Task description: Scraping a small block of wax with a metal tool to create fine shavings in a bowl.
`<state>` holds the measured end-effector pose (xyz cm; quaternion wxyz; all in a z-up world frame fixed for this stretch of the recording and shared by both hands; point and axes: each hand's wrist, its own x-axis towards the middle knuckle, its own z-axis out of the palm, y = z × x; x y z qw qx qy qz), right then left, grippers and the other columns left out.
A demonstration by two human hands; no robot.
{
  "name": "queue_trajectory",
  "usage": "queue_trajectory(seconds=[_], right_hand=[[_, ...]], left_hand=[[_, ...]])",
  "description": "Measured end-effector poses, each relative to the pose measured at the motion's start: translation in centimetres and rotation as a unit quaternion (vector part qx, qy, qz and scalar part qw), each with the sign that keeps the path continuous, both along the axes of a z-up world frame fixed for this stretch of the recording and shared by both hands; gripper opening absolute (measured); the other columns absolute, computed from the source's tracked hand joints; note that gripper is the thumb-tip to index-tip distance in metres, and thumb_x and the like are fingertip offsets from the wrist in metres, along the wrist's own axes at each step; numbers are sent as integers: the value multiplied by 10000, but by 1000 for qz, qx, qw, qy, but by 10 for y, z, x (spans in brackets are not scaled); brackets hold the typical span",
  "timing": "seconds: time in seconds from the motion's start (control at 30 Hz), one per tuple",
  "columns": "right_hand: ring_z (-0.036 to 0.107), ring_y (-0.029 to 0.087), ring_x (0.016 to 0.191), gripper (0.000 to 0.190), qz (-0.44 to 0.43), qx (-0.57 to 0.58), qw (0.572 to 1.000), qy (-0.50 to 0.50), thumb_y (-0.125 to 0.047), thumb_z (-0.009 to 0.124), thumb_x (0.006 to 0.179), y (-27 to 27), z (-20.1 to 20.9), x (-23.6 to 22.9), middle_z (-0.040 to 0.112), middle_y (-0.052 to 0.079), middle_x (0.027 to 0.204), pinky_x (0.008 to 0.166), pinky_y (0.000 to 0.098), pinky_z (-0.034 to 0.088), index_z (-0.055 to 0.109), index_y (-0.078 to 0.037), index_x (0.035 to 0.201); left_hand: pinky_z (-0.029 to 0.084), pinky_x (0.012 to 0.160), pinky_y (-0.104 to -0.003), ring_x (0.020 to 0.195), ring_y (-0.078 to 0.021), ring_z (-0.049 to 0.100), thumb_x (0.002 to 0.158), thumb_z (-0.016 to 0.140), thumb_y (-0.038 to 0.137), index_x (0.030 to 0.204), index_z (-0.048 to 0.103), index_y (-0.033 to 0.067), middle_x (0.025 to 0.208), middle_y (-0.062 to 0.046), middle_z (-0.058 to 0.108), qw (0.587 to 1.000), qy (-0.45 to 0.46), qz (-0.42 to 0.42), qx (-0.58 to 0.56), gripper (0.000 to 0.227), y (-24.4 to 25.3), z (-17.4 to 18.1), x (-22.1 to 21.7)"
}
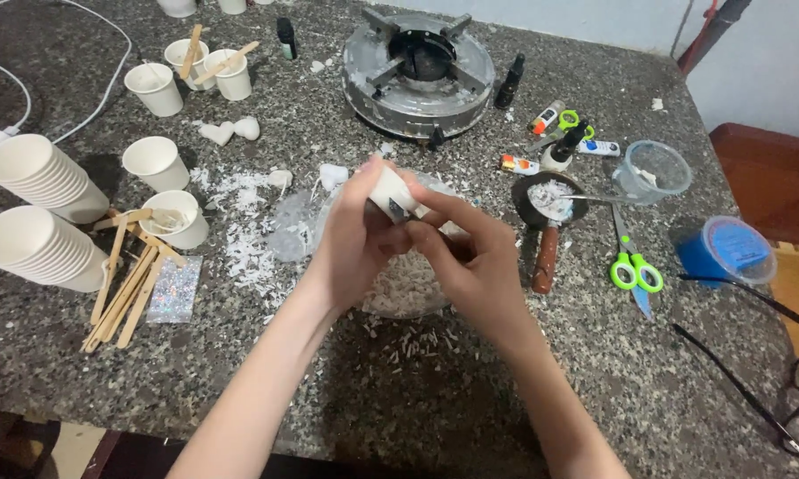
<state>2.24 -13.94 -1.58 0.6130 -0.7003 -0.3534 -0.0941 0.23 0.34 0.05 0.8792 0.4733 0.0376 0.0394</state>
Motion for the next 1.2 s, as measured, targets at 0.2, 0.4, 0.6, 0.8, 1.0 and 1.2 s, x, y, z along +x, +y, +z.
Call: queue_trajectory(seconds=[0.2, 0.4, 0.6, 0.8, 1.0, 1.2], right_hand=[[496, 114, 428, 265, -138, -115, 966, -184, -22, 675, 1007, -1, 4, 7, 736, 55, 773, 379, 239, 355, 774, -123, 1232], [547, 149, 481, 294, -202, -155, 937, -240, -60, 693, 1024, -5, 7, 7, 704, 3, 782, 434, 253, 403, 768, -197, 1273], [617, 136, 624, 329, -244, -234, 885, -319, -49, 643, 1035, -1, 10, 2, 708, -45, 942, 527, 251, 480, 797, -240, 1254], [674, 224, 665, 252, -231, -253, 887, -309, -62, 733, 985, -3, 3, 11, 736, 39, 918, 563, 327, 559, 838, -213, 1157], [720, 258, 741, 204, -222, -282, 894, -268, -67, 733, 975, -3, 2, 11, 736, 67, 938, 569, 394, 592, 826, -162, 1130], [702, 218, 736, 234, -230, -263, 908, -229, -54, 742, 961, -3, 3, 8, 737, -2, 927, 578, 374, 573, 826, -194, 1128]], left_hand=[[278, 468, -200, 524, -54, 442, 989, 608, 266, 1067, 432, 119, 847, -101, 662, 989, -70, 73, 105, 242, 13, -25, 15], [334, 505, -201, 633, -72, 474, 1000, 583, 278, 1118, 413, 118, 881, -55, 513, 962, -91, 173, 193, 262, 30, -14, 16], [379, 829, -333, 1047, -209, 420, 948, 681, 189, 1059, 484, 106, 1148, -101, 345, 895, -132, 275, 326, 241, 34, -31, 28], [381, 920, -336, 1084, -187, 412, 1009, 643, 245, 923, 427, 112, 1042, -34, 364, 857, -222, 290, 364, 268, 33, -28, 22], [436, 570, -271, 750, -65, 518, 960, 660, 342, 992, 419, 167, 1035, -54, 591, 929, -131, 236, 252, 299, 29, -7, 4], [488, 587, -324, 775, -100, 608, 862, 724, 211, 989, 408, 159, 878, -37, 673, 931, -128, 250, 231, 344, 29, -5, 4]])
